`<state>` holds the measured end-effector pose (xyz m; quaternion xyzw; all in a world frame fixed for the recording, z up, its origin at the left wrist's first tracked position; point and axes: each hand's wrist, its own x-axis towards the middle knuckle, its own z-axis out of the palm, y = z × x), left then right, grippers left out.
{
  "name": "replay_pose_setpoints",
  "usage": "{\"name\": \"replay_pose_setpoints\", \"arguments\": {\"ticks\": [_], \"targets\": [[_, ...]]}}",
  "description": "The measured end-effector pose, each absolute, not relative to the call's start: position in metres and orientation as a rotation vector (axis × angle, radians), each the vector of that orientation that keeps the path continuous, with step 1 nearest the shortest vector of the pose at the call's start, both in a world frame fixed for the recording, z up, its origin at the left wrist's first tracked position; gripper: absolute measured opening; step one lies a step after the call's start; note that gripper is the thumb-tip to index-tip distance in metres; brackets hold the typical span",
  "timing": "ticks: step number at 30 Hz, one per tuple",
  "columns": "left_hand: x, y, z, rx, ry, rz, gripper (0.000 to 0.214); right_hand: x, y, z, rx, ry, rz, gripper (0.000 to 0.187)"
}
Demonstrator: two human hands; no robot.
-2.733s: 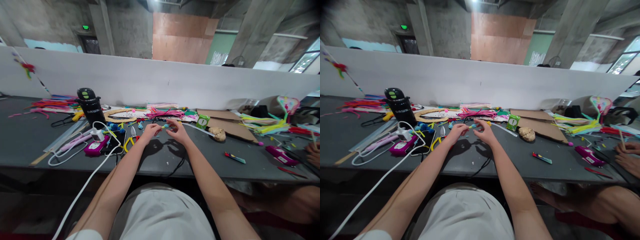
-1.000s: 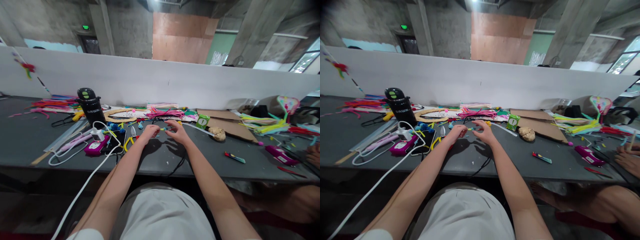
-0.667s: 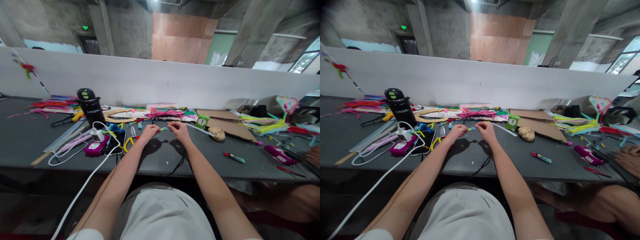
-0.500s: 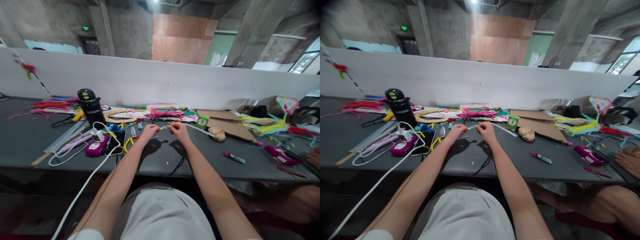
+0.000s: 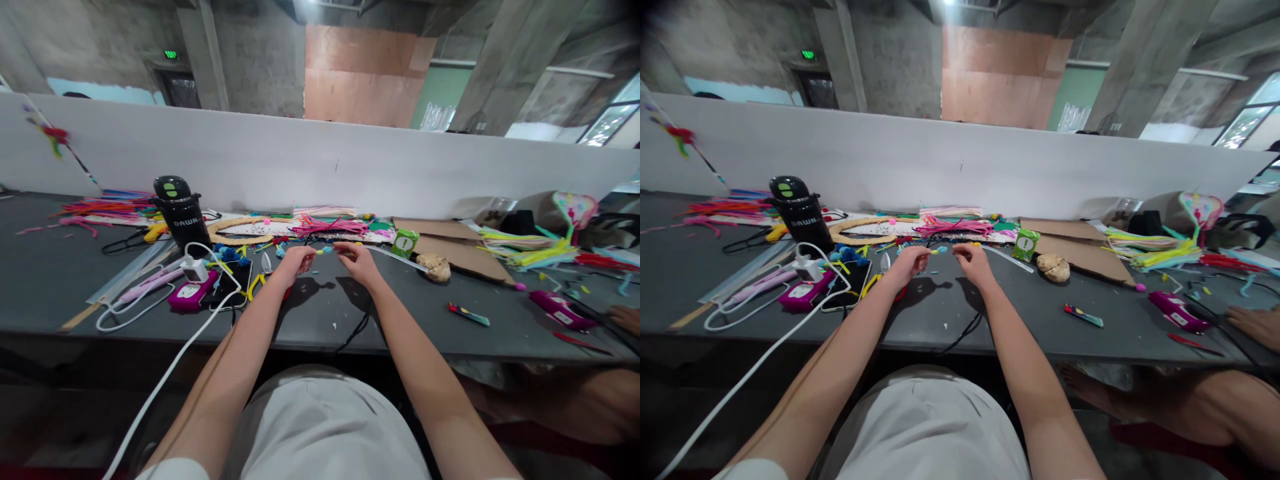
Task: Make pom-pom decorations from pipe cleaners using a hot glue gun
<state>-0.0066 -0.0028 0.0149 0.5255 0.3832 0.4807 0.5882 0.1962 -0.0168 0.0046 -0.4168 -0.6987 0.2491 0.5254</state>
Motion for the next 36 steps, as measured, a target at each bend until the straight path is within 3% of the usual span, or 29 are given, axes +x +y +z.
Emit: {"name": "replay_pose_setpoints", "arguments": {"ticks": [5,15,36], "targets": [[-0.008,-0.005,0.017,1.177,0.907,1.003,0.021,0.193,-0.024,0.005,-0.832,-1.809,0.746,0.057],[-0.007,-0.005,0.015,1.177,0.909,0.951,0.023,0.187,-0.027,0.004,-0.883,-1.795,0.734,0.035],[-0.007,-0.006,0.015,1.157,0.809,0.862,0.021,0.180,-0.031,0.009,-0.897,-1.660,0.459,0.026]]}}
